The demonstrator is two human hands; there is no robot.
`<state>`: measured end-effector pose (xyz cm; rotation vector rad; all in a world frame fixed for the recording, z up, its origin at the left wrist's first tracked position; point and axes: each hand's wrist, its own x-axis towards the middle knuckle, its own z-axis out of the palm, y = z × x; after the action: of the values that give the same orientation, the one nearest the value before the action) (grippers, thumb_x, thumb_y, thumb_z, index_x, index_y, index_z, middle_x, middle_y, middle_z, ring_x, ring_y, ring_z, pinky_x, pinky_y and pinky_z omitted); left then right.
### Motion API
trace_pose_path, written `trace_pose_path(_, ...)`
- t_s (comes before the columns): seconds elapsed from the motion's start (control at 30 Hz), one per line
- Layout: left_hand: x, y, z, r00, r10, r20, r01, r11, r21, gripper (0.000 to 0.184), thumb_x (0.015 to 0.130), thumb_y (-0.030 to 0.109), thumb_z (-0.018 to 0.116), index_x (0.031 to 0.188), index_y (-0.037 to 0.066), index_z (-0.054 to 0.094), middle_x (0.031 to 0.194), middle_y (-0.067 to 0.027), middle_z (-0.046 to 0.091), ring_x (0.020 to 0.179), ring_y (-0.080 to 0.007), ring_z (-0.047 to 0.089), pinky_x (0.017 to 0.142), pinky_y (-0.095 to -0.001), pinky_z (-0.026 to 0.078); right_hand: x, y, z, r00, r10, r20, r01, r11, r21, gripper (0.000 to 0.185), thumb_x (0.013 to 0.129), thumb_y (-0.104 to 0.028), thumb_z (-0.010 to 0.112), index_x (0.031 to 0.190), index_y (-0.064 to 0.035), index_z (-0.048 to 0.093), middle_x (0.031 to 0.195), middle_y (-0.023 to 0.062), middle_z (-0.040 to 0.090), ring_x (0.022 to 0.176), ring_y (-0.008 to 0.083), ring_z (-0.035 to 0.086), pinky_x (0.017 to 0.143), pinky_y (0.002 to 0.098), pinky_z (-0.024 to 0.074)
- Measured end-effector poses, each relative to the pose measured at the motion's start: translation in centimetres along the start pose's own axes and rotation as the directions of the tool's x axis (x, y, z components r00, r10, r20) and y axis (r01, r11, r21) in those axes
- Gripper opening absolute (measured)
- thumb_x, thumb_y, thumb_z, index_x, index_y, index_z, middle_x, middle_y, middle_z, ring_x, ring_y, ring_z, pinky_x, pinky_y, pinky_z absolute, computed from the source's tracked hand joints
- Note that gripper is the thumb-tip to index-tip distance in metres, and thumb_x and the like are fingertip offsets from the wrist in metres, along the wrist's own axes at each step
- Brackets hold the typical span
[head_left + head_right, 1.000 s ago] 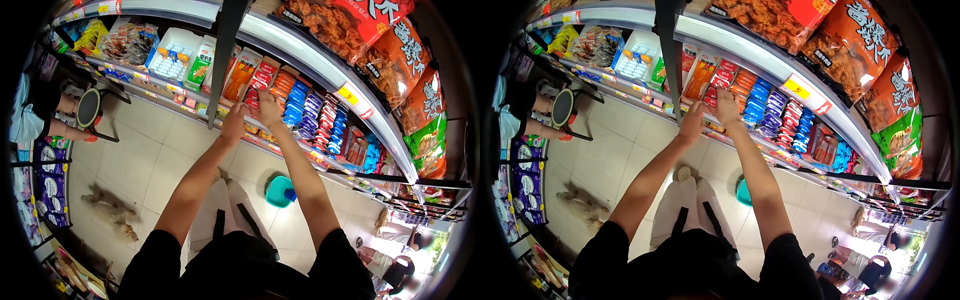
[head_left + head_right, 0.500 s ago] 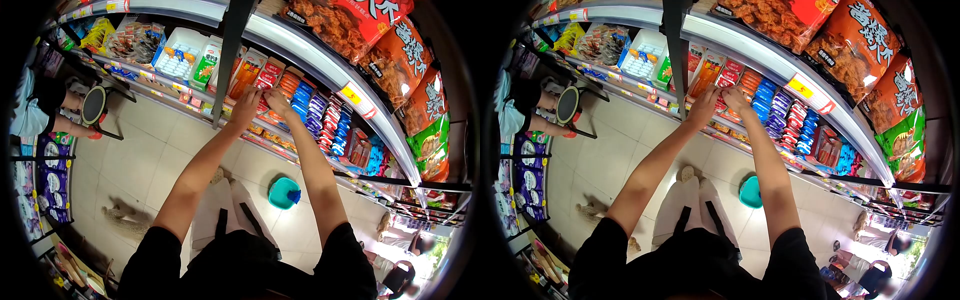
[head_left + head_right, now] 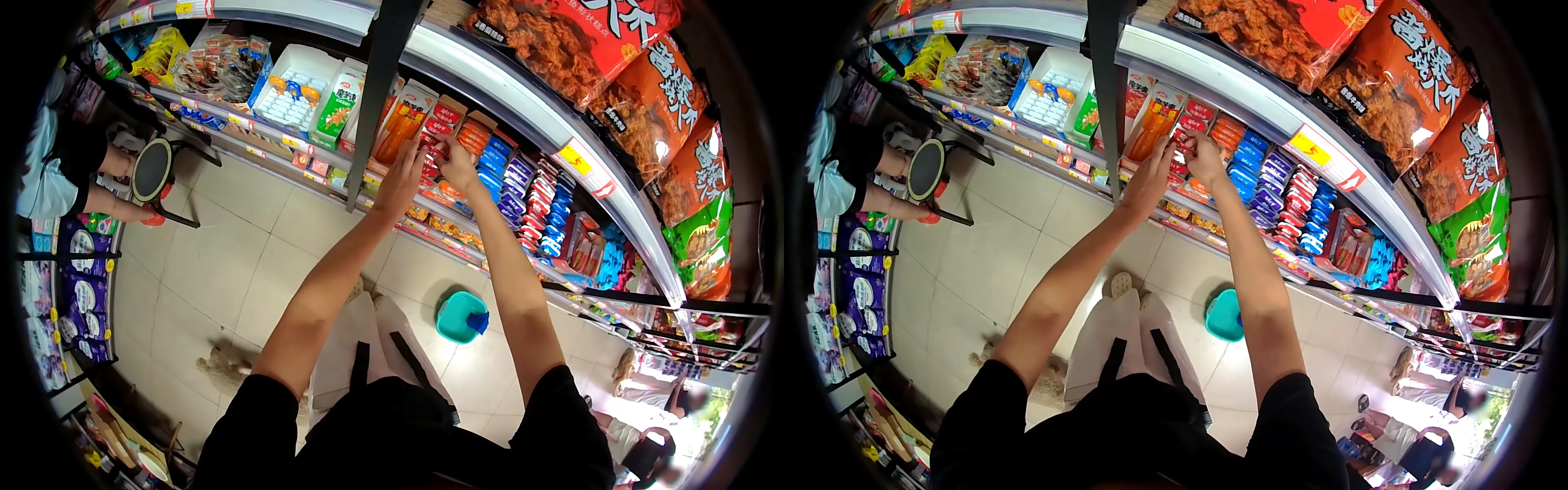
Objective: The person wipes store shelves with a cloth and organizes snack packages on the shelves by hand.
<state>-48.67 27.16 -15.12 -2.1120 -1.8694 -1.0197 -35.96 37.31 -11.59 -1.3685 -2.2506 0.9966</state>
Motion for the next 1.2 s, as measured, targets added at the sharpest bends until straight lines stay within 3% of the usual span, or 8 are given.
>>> trace_pose_path(0.17,-0.2,0.5,0.1,0.995,-0.066,0.079,0.072,0.995,-0.066,0.057,0.078,-0.002,0.053,0.132,-0.002,0.034,0.136,-0.0218,0.031,0.117,-0.0323,0.046,0.097,-0.0365,0.04,0.4,-2.0,-1.1,0.939,0.192,0.286,-0.158,0.978,-0.139,0.043,0.091,-0.035,0.033,0.118,-0.0101,0.055,0.117,0.0149,0.059,0.117,0.0295,0.049,0.107,0.0511,0.0074)
trace_pose_path(0.33,0.8,0.2,-1.2,0.996,-0.017,0.092,0.019,1.0,-0.021,0.057,0.077,-0.001,0.054,0.13,-0.001,0.036,0.134,-0.0199,0.035,0.12,-0.033,0.044,0.099,-0.0388,0.038,1.0,-1.0,-0.3,0.966,0.134,0.219,-0.072,0.96,-0.272,0.041,0.092,-0.03,0.031,0.121,-0.0124,0.054,0.12,0.0149,0.057,0.116,0.0298,0.05,0.105,0.053,0.0087)
trace_pose_path(0.47,1.4,-0.3,-1.0,0.992,0.062,0.112,-0.062,0.998,-0.006,0.051,0.077,-0.002,0.051,0.127,0.0,0.04,0.129,-0.0172,0.042,0.121,-0.0331,0.042,0.102,-0.0399,0.034,2.0,-1.0,-1.5,0.929,0.143,0.341,-0.02,0.94,-0.339,0.036,0.091,-0.027,0.034,0.115,-0.0127,0.058,0.114,0.0171,0.06,0.11,0.0317,0.053,0.097,0.0518,0.0252)
trace_pose_path(0.6,1.8,-0.8,-0.5,0.963,0.048,0.266,-0.05,0.999,-0.002,0.048,0.077,-0.001,0.052,0.125,-0.001,0.042,0.124,-0.0166,0.045,0.122,-0.0324,0.041,0.102,-0.0388,0.035,3.0,-1.3,-0.8,0.993,-0.022,0.116,0.07,0.9,-0.431,0.022,0.087,-0.017,0.046,0.103,-0.011,0.061,0.095,0.013,0.067,0.098,0.031,0.06,0.092,0.0473,0.0311)
trace_pose_path(0.67,0.9,-0.9,1.0,0.994,0.076,0.082,-0.078,0.997,0.022,0.045,0.078,0.001,0.053,0.122,-0.001,0.044,0.118,-0.0159,0.047,0.121,-0.0313,0.042,0.1,-0.0373,0.038,3.5,-1.0,-0.1,0.956,-0.068,0.285,0.258,0.656,-0.709,0.02,0.083,-0.013,0.052,0.1,-0.0105,0.061,0.096,0.015,0.067,0.097,0.0287,0.061,0.093,0.046,0.0311)
trace_pose_path(0.83,0.4,-0.5,-0.2,0.987,0.053,0.151,-0.052,0.999,-0.009,0.04,0.077,0.003,0.053,0.116,0.0,0.047,0.116,-0.015,0.048,0.114,-0.0288,0.047,0.097,-0.0364,0.04,5.8,-0.5,1.2,0.963,0.128,0.239,0.1,0.649,-0.754,0.03,0.08,-0.011,0.054,0.109,-0.0058,0.057,0.109,0.0157,0.063,0.105,0.0257,0.059,0.097,0.0475,0.0292)
trace_pose_path(1.13,0.0,-0.4,0.6,0.998,0.049,0.029,-0.052,0.995,0.082,0.038,0.077,0.008,0.053,0.115,0.003,0.049,0.112,-0.0117,0.051,0.11,-0.025,0.049,0.096,-0.0346,0.041,5.2,-0.9,2.2,0.99,0.042,0.132,0.085,0.567,-0.82,0.034,0.077,-0.017,0.057,0.108,-0.0048,0.058,0.12,0.0167,0.055,0.115,0.0286,0.049,0.101,0.0486,0.0228)
trace_pose_path(1.2,-0.1,-0.4,0.6,0.999,0.041,0.023,-0.043,0.995,0.089,0.038,0.079,0.009,0.052,0.116,0.003,0.049,0.114,-0.0113,0.051,0.11,-0.0246,0.049,0.096,-0.0347,0.041,5.6,-1.4,1.7,0.939,0.257,0.23,-0.016,0.7,-0.714,0.023,0.077,-0.014,0.058,0.098,-0.006,0.061,0.115,0.0165,0.057,0.109,0.0307,0.051,0.1,0.0473,0.024)
